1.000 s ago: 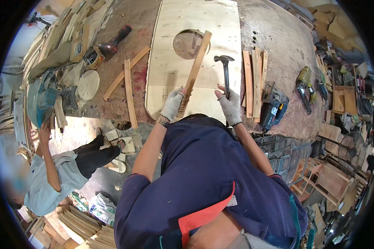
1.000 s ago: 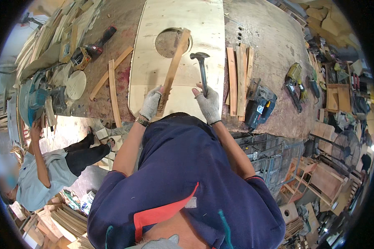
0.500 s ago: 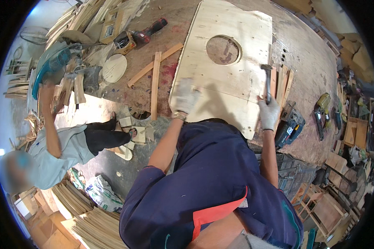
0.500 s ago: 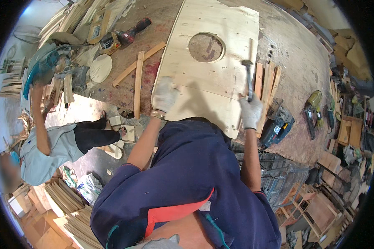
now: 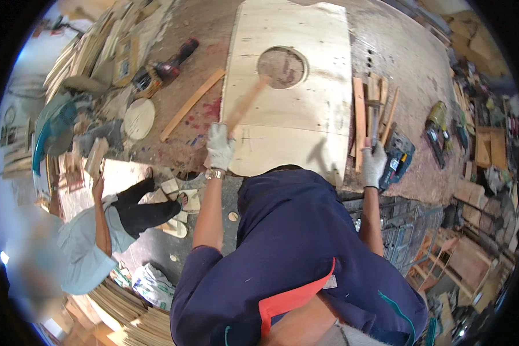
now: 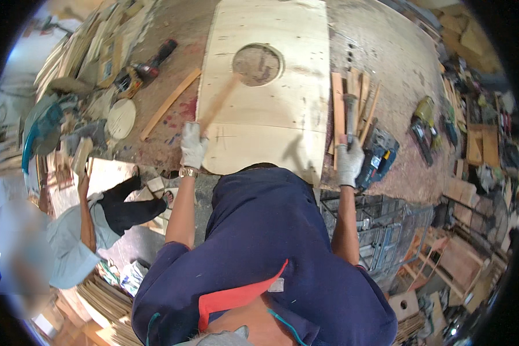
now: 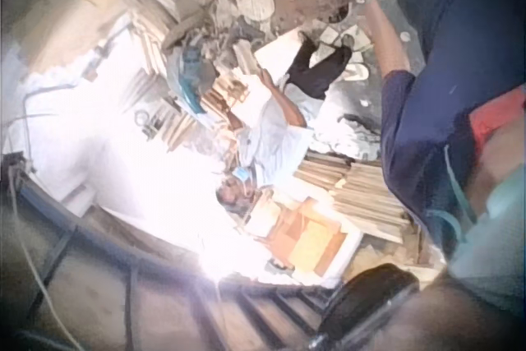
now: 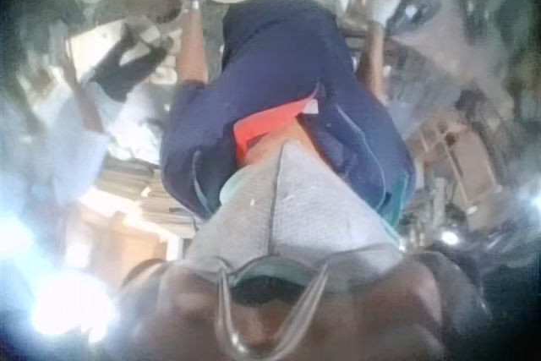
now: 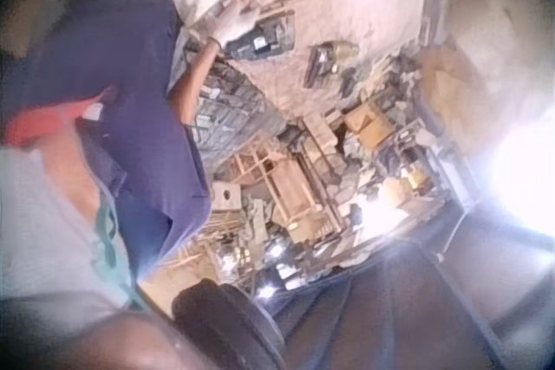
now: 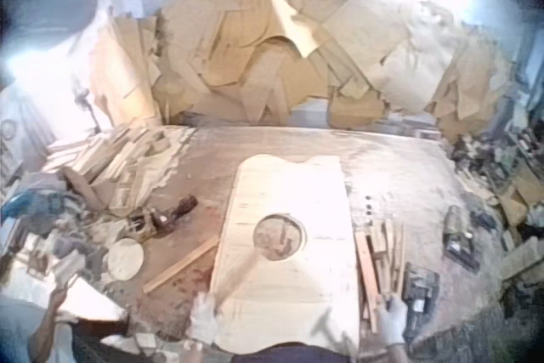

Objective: The person uses a hammer to tap wooden slats into place on a curved wooden panel, then gathers and stacks the slats on a workbench. A coworker assembles a wooden chair frame nearby.

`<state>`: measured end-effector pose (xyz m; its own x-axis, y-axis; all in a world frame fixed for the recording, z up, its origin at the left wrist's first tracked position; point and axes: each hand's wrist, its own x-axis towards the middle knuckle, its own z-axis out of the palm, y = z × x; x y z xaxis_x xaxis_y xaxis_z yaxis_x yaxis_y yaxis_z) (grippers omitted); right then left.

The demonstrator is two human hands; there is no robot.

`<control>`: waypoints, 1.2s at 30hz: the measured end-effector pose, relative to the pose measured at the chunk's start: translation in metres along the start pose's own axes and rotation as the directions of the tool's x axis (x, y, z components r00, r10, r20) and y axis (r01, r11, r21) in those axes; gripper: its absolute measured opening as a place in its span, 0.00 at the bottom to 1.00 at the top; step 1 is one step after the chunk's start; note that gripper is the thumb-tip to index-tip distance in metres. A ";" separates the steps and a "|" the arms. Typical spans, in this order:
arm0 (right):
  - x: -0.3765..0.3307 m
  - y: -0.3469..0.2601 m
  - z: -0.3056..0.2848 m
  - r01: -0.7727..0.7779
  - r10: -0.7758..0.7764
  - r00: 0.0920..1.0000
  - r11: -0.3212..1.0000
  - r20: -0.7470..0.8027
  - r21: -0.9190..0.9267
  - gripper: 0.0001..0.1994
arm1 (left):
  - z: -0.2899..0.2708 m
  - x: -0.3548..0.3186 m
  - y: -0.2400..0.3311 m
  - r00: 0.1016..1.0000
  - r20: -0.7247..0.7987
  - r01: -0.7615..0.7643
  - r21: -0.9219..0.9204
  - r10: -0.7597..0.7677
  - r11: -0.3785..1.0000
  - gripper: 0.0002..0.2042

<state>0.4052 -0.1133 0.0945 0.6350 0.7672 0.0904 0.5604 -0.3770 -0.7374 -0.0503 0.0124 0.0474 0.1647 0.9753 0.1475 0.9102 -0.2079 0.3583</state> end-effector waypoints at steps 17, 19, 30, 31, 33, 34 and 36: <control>-0.023 0.002 0.044 -0.162 0.213 0.816 0.977 0.537 -0.142 0.28 | 0.071 -0.002 0.117 0.905 0.311 -0.341 0.124 0.290 0.932 0.43; -0.022 -0.009 0.041 -0.200 0.192 0.872 0.979 0.451 -0.031 0.28 | 0.072 -0.005 0.113 0.909 0.278 -0.352 0.110 0.311 0.929 0.43; -0.067 -0.016 0.047 -0.070 0.080 0.876 0.997 0.475 -0.039 0.24 | 0.066 -0.004 0.115 0.908 0.287 -0.355 0.145 0.304 0.924 0.42; -0.067 -0.029 0.044 -0.066 0.062 0.914 0.998 0.402 -0.003 0.24 | 0.066 -0.003 0.114 0.907 0.291 -0.357 0.149 0.304 0.922 0.42; -0.064 -0.034 0.042 -0.020 0.013 0.962 1.000 0.273 0.023 0.24 | 0.068 -0.003 0.113 0.911 0.272 -0.357 0.140 0.310 0.924 0.42; -0.062 -0.034 0.041 -0.095 0.077 0.964 0.994 0.256 0.060 0.24 | 0.069 -0.004 0.112 0.913 0.262 -0.356 0.136 0.313 0.925 0.42; -0.061 -0.031 0.042 -0.178 0.156 0.965 0.980 0.211 0.088 0.23 | 0.071 -0.006 0.111 0.915 0.248 -0.356 0.124 0.318 0.926 0.42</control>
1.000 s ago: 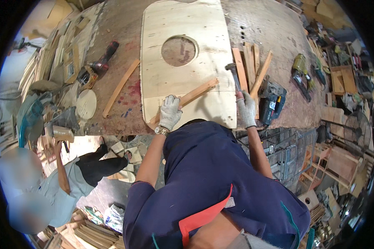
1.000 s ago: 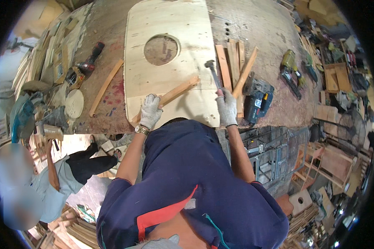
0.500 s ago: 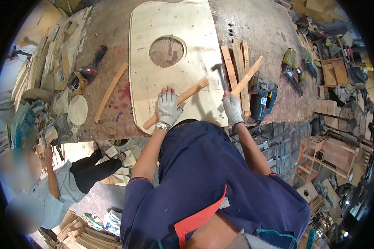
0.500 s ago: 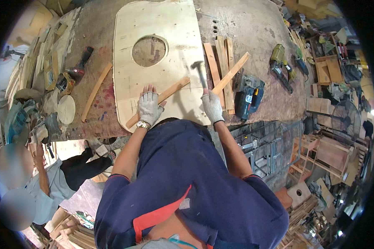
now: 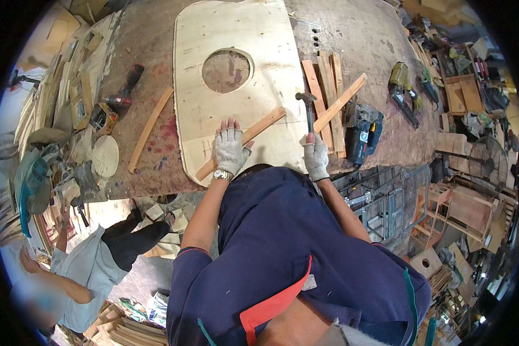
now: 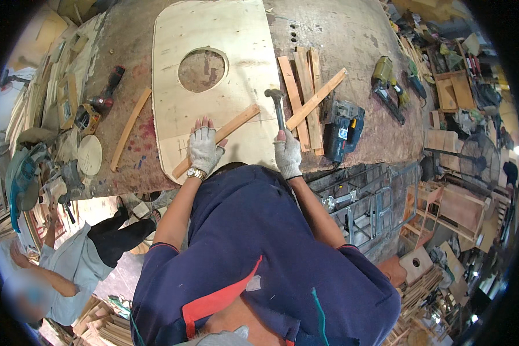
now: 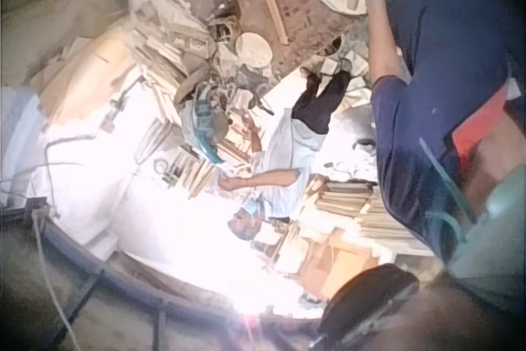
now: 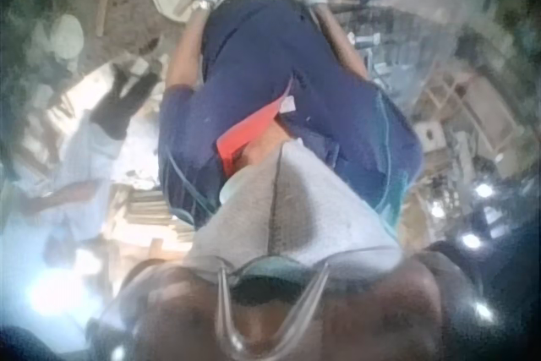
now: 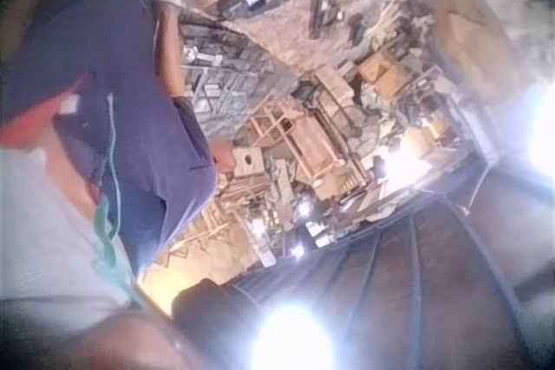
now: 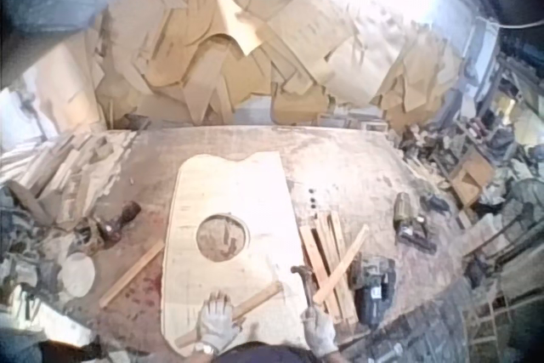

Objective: The person uses a hammer to tap wooden slats into place on a curved wooden panel, then gathers and stacks the slats on a workbench. A coworker assembles a wooden chair frame nearby.

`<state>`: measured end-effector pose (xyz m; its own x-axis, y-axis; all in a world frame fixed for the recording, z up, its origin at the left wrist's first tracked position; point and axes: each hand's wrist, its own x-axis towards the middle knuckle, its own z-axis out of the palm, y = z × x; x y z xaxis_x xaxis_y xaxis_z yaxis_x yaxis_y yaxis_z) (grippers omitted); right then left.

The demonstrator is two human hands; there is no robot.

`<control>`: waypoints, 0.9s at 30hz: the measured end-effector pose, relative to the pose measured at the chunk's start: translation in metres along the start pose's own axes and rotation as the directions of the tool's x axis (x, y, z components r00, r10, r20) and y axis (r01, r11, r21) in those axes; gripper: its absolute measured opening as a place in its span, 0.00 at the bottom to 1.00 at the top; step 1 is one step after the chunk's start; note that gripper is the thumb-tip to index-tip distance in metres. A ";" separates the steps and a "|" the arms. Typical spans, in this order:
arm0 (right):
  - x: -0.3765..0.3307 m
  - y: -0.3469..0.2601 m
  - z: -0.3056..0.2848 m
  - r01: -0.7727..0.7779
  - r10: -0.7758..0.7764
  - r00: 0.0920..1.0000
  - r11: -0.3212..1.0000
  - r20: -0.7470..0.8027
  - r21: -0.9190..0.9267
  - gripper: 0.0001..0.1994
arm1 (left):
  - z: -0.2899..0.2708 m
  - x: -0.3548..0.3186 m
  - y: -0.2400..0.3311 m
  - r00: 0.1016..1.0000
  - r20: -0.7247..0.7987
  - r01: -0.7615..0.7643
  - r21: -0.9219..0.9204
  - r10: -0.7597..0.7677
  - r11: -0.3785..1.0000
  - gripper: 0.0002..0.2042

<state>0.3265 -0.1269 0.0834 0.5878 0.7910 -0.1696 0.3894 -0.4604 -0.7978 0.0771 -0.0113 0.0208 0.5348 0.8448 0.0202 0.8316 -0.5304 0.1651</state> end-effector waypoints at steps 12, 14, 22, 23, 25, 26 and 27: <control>0.006 0.014 0.011 0.019 0.072 0.978 0.904 0.197 -0.427 0.18 | 0.002 0.001 0.000 1.000 -0.026 -0.010 -0.007 0.010 1.000 0.42; 0.003 0.016 0.009 0.054 0.041 0.979 0.891 0.198 -0.451 0.18 | 0.001 0.002 -0.002 1.000 -0.018 -0.014 -0.013 0.014 1.000 0.42; 0.003 0.022 0.007 0.096 -0.010 0.971 0.931 0.238 -0.353 0.17 | 0.004 0.000 -0.001 0.999 -0.033 -0.013 -0.024 0.013 1.000 0.41; 0.004 0.022 0.007 0.133 -0.045 0.964 0.935 0.263 -0.328 0.17 | 0.005 0.000 -0.001 0.999 -0.033 -0.012 -0.031 0.011 0.999 0.41; 0.002 0.003 0.006 0.135 -0.078 0.977 0.948 0.200 -0.290 0.17 | 0.005 -0.001 -0.002 0.999 -0.041 -0.014 -0.018 0.013 1.000 0.41; 0.000 -0.002 0.008 0.117 -0.073 0.984 0.953 0.165 -0.281 0.18 | 0.005 -0.003 -0.003 0.999 -0.045 -0.015 -0.011 0.015 1.000 0.41; 0.000 -0.005 0.008 0.097 -0.067 0.991 0.957 0.119 -0.272 0.18 | 0.003 -0.001 -0.001 0.999 -0.052 -0.018 -0.012 0.018 1.000 0.40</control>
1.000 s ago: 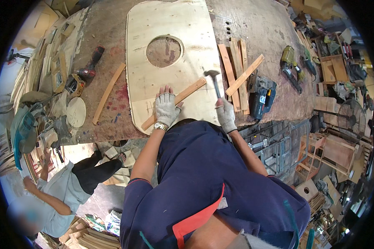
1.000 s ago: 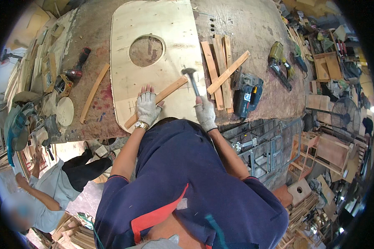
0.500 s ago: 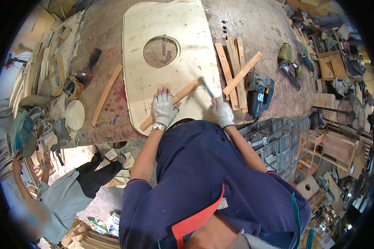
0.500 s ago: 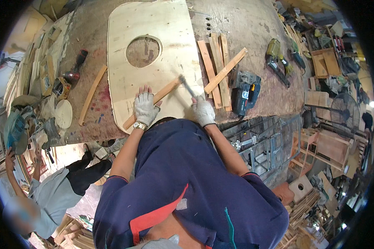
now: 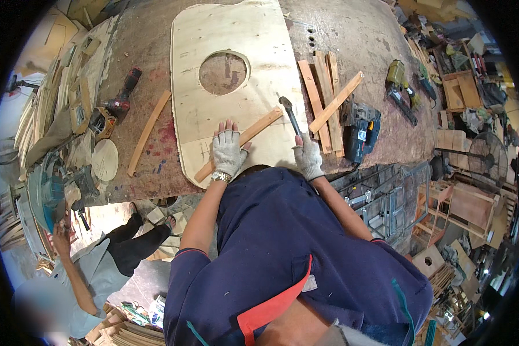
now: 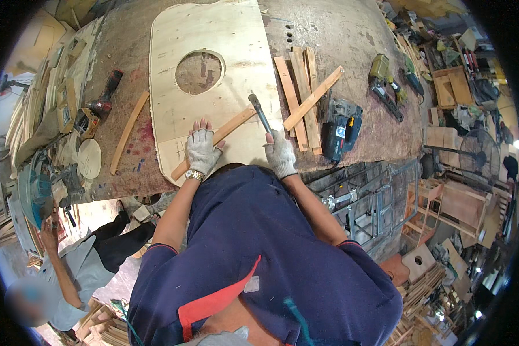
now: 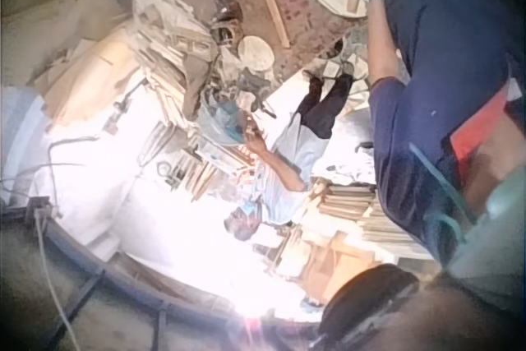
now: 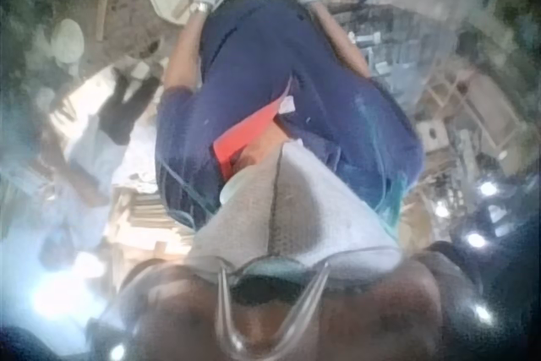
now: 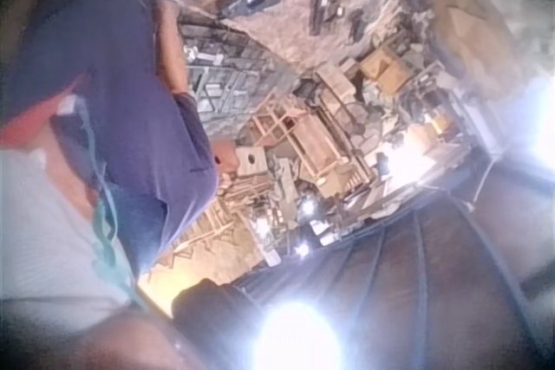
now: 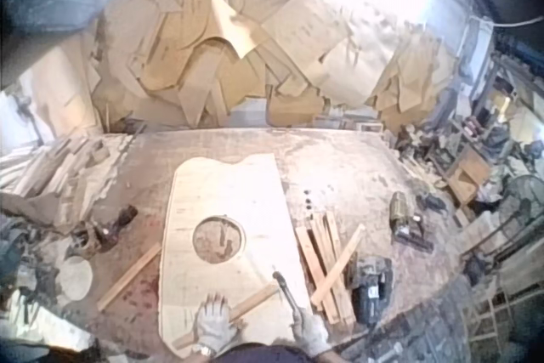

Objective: The person uses a hammer to tap wooden slats into place on a curved wooden panel, then gathers and stacks the slats on a workbench. A coworker assembles a wooden chair frame nearby.

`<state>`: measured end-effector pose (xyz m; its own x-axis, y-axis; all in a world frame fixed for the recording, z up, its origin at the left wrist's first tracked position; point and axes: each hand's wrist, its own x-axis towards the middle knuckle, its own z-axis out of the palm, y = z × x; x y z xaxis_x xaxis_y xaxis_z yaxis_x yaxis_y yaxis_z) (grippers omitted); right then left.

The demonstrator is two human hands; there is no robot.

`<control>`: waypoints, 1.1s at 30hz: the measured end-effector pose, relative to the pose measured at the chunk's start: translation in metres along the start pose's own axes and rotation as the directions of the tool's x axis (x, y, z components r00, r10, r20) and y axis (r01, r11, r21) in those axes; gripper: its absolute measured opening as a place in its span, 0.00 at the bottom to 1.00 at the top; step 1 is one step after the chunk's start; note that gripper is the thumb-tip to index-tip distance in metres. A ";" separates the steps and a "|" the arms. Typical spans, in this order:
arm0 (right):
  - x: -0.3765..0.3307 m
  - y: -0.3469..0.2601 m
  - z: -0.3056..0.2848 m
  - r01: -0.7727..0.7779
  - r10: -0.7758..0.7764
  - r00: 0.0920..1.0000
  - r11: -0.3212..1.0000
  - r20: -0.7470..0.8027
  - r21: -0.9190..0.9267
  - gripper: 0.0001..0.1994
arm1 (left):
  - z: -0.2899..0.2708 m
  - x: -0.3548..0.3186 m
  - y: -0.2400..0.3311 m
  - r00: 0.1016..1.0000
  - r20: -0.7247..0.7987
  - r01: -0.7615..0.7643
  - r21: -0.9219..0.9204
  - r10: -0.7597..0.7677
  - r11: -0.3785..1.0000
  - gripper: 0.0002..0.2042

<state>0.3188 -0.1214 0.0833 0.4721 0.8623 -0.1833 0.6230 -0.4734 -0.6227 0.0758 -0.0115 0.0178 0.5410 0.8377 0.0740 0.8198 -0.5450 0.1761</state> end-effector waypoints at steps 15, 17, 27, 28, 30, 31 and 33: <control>0.036 -0.019 -0.031 -0.345 0.354 0.903 0.935 -0.241 0.082 0.29 | -0.027 -0.017 -0.034 0.894 -0.230 0.331 -0.236 -0.383 0.914 0.18; 0.052 0.006 -0.028 -0.418 0.412 0.850 0.907 -0.329 0.057 0.39 | -0.039 -0.017 -0.036 0.879 -0.205 0.330 -0.389 -0.430 0.860 0.18; 0.057 0.016 -0.047 -0.193 0.233 0.903 0.971 -0.361 0.144 0.36 | -0.085 -0.016 -0.023 0.815 -0.079 0.424 -0.593 -0.574 0.684 0.19; 0.053 0.017 -0.051 -0.135 0.171 0.920 0.983 -0.353 0.124 0.35 | -0.086 -0.015 -0.024 0.819 -0.086 0.418 -0.588 -0.567 0.693 0.19; 0.044 0.034 -0.047 0.007 -0.013 0.923 1.000 -0.384 -0.017 0.30 | -0.080 -0.013 -0.024 0.810 -0.069 0.363 -0.721 -0.583 0.590 0.20; 0.041 0.046 -0.043 -0.026 -0.015 0.943 0.993 -0.333 -0.117 0.30 | -0.079 -0.011 -0.023 0.803 -0.064 0.330 -0.780 -0.592 0.532 0.21; 0.034 0.049 -0.037 -0.173 0.094 0.967 0.924 -0.236 -0.341 0.31 | -0.077 -0.003 -0.021 0.823 -0.017 0.304 -0.831 -0.568 0.465 0.20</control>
<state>0.3885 -0.1225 0.0751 0.6625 0.7469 -0.0564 0.7064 -0.6481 -0.2845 0.0425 -0.0004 0.0899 -0.0241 0.9995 -0.0223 0.3899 0.0299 0.9204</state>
